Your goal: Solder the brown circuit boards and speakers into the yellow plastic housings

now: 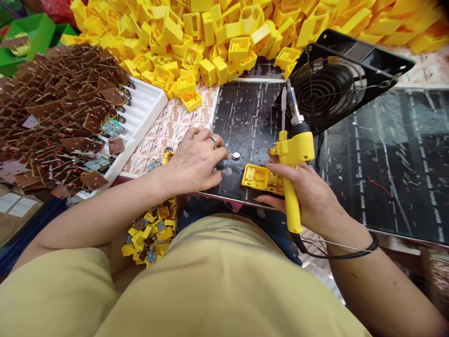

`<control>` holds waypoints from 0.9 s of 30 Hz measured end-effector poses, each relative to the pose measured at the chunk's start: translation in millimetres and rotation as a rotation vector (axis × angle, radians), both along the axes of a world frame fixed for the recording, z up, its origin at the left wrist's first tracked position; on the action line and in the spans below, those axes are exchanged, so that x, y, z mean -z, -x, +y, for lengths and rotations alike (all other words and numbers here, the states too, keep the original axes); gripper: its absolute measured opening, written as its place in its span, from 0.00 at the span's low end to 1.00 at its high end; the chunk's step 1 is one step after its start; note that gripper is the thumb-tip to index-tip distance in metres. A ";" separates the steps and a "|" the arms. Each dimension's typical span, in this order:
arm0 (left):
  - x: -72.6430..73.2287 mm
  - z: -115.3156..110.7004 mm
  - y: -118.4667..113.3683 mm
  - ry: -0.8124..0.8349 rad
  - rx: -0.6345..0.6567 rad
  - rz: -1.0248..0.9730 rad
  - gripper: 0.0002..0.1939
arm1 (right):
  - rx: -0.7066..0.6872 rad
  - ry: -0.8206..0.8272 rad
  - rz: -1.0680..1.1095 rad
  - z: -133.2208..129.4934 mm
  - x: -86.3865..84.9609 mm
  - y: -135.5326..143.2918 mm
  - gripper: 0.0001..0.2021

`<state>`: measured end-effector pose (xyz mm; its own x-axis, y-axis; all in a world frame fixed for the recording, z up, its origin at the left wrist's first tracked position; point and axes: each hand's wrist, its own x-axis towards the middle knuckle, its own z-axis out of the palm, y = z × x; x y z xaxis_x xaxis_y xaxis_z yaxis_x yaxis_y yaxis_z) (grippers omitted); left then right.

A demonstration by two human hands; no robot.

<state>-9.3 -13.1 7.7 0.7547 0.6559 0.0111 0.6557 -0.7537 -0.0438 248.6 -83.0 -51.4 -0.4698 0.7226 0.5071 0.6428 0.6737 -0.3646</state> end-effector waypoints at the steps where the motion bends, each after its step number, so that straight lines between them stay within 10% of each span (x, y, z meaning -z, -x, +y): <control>1: -0.4 -1.7 -1.2 -0.038 0.013 0.040 0.11 | 0.005 -0.003 -0.003 -0.8 0.2 -0.1 0.31; 10: 21.7 -4.3 -3.3 -0.121 0.044 0.087 0.10 | 0.016 0.002 -0.005 -2.8 2.8 -3.5 0.29; 20: 27.9 0.4 2.0 0.449 -0.158 -0.714 0.05 | 0.105 -0.059 0.039 2.8 7.1 33.4 0.23; 27: 30.6 -0.1 -2.1 0.306 -0.111 -0.506 0.07 | 0.162 -0.160 0.245 -12.1 -22.2 20.6 0.14</control>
